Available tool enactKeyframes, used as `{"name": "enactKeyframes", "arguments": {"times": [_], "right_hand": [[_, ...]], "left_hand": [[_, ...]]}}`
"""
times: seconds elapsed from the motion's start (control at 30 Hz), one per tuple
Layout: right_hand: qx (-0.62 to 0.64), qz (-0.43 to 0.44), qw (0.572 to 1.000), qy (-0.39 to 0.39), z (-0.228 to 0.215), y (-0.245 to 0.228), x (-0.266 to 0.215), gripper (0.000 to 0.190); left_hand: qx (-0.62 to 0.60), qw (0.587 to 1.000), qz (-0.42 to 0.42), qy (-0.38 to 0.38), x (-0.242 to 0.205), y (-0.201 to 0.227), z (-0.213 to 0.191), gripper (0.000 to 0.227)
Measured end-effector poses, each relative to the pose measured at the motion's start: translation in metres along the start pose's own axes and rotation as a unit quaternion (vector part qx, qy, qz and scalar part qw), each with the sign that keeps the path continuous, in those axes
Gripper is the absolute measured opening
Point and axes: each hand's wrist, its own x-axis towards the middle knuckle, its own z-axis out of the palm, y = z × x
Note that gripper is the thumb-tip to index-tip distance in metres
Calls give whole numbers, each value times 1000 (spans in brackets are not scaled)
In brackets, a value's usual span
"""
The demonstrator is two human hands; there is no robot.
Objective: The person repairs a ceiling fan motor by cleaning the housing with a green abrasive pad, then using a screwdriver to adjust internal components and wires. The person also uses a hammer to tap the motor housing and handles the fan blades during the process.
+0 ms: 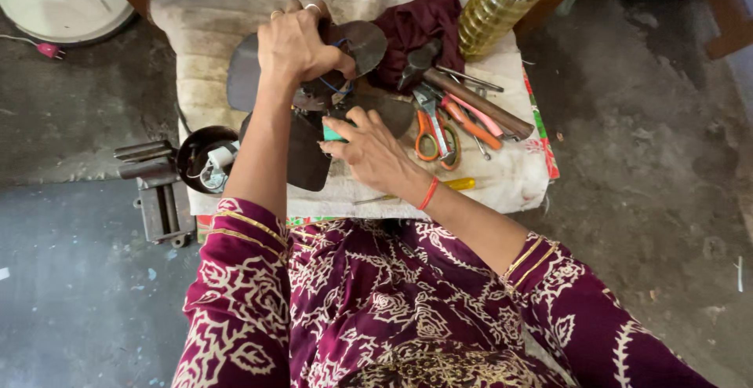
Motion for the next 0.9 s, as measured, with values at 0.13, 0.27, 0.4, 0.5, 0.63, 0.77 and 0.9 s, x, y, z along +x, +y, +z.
{"name": "enactKeyframes", "arguments": {"times": [0.13,0.27,0.4,0.5,0.63,0.77,0.9], "right_hand": [[17,9,1000,4,2,-2,4,35],[18,11,1000,8,0,-1,1,36],[10,10,1000,12,1,-2,1,36],[6,11,1000,9,0,-2,2,36],[25,10,1000,2,0,-1,2,35],[21,9,1000,8,0,1,0,36],[56,21,998,24,3,-3,1,27]], "left_hand": [[3,1000,0,6,0,0,-2,84],[2,1000,2,-6,2,-1,-1,81],[16,1000,-2,-13,2,-1,-1,80],[12,1000,4,-2,1,0,-2,81],[-1,1000,-2,1,0,0,-1,80],[-4,1000,1,-1,0,0,2,80],[5,1000,16,26,-3,-4,2,81]]}}
